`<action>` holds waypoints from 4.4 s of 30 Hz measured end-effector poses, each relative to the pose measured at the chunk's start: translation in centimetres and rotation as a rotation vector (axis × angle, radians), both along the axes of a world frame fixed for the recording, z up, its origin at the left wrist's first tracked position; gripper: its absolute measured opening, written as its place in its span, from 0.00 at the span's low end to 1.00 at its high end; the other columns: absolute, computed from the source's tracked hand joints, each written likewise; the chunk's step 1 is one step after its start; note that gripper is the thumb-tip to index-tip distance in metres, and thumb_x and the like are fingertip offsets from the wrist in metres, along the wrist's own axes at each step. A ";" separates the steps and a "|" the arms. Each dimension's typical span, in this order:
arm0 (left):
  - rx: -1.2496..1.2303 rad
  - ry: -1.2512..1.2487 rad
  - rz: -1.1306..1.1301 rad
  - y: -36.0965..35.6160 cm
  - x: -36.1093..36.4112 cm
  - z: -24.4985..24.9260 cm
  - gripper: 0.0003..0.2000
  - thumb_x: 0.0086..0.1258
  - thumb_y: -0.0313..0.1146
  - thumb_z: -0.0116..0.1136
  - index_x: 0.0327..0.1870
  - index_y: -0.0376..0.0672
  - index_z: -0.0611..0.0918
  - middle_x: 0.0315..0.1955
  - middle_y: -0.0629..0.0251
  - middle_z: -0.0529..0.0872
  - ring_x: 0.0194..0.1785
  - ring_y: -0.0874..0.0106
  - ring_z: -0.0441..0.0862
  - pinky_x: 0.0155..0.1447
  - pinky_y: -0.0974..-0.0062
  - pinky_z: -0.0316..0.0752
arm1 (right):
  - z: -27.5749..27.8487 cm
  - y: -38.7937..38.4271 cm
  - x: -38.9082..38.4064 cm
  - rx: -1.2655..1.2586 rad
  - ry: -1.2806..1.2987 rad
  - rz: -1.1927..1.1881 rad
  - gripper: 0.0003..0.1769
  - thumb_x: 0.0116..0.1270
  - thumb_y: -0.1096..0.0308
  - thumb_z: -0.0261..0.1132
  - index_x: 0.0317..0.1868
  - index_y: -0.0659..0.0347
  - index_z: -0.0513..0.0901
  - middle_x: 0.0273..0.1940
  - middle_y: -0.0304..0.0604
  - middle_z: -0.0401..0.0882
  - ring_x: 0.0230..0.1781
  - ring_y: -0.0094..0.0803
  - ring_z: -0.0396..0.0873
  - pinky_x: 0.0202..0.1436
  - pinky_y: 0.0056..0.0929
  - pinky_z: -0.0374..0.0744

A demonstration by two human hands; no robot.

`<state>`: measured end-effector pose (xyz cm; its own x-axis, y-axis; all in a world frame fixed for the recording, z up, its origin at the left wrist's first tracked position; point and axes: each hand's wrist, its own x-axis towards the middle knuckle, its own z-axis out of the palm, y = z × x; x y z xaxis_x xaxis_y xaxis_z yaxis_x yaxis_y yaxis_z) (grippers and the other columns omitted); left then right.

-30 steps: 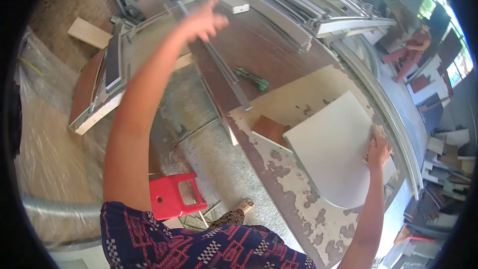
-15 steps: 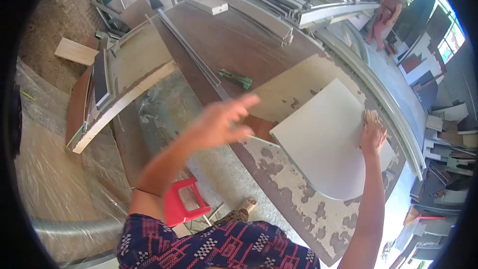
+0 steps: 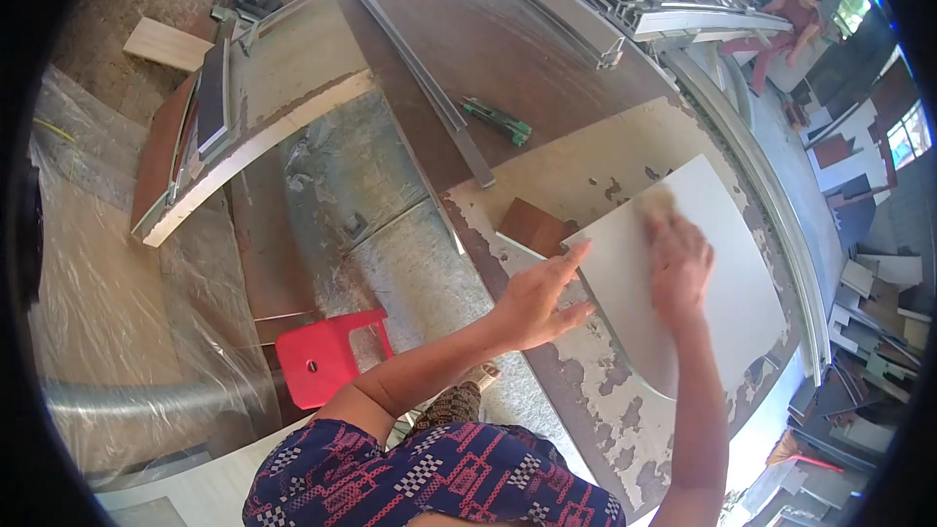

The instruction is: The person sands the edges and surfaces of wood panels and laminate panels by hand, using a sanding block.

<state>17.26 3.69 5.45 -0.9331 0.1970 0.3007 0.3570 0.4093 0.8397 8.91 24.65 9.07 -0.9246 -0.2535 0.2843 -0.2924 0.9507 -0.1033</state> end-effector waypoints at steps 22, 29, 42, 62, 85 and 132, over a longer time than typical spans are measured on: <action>-0.052 0.061 0.007 0.1 -0.2 -0.1 0.40 0.56 0.37 0.64 0.68 0.36 0.57 0.45 0.48 0.79 0.45 0.57 0.80 0.48 0.64 0.75 | 1.2 5.2 10.4 -0.009 -0.198 -0.065 0.27 0.67 0.64 0.54 0.67 0.49 0.65 0.68 0.49 0.59 0.70 0.42 0.55 0.71 0.48 0.51; -0.040 0.044 0.001 0.0 0.1 -0.2 0.40 0.56 0.36 0.64 0.68 0.35 0.55 0.43 0.49 0.78 0.45 0.56 0.77 0.47 0.62 0.74 | -1.1 17.7 6.8 -0.079 -0.171 -0.379 0.30 0.66 0.70 0.50 0.69 0.51 0.59 0.70 0.48 0.55 0.70 0.44 0.55 0.72 0.40 0.53; 0.004 -0.006 0.011 -0.2 0.5 0.0 0.42 0.55 0.35 0.64 0.69 0.36 0.53 0.45 0.49 0.77 0.47 0.55 0.76 0.50 0.62 0.72 | 0.4 3.0 4.7 -0.016 -0.257 0.032 0.26 0.69 0.62 0.51 0.68 0.49 0.63 0.71 0.50 0.52 0.72 0.44 0.51 0.72 0.45 0.50; 1.128 0.117 -1.494 6.9 11.4 12.9 0.09 0.56 0.29 0.56 0.35 0.34 0.80 0.30 0.53 0.82 0.35 0.66 0.80 0.40 0.70 0.72 | -0.4 12.0 6.3 -0.193 -0.226 -0.044 0.23 0.70 0.68 0.50 0.65 0.59 0.67 0.67 0.51 0.61 0.69 0.42 0.57 0.71 0.34 0.54; 0.832 0.154 -1.714 16.0 15.7 14.2 0.07 0.54 0.27 0.55 0.32 0.34 0.80 0.26 0.53 0.80 0.33 0.65 0.79 0.39 0.70 0.72 | -0.4 14.2 9.0 0.060 0.071 0.039 0.20 0.63 0.79 0.51 0.56 0.64 0.74 0.53 0.55 0.74 0.54 0.50 0.72 0.59 0.43 0.69; 0.228 -0.072 -0.075 7.7 9.7 -0.6 0.30 0.60 0.30 0.57 0.63 0.37 0.59 0.58 0.48 0.65 0.61 0.54 0.68 0.62 0.62 0.66 | -4.0 25.4 3.5 -0.201 -0.081 -0.258 0.24 0.69 0.63 0.50 0.64 0.59 0.68 0.65 0.47 0.64 0.68 0.39 0.60 0.70 0.36 0.56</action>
<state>26.95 11.35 4.86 -0.9391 0.2010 0.2786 0.3151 0.1810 0.9316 12.43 50.09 5.07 -0.9727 0.0453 0.2275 -0.0282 0.9504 -0.3097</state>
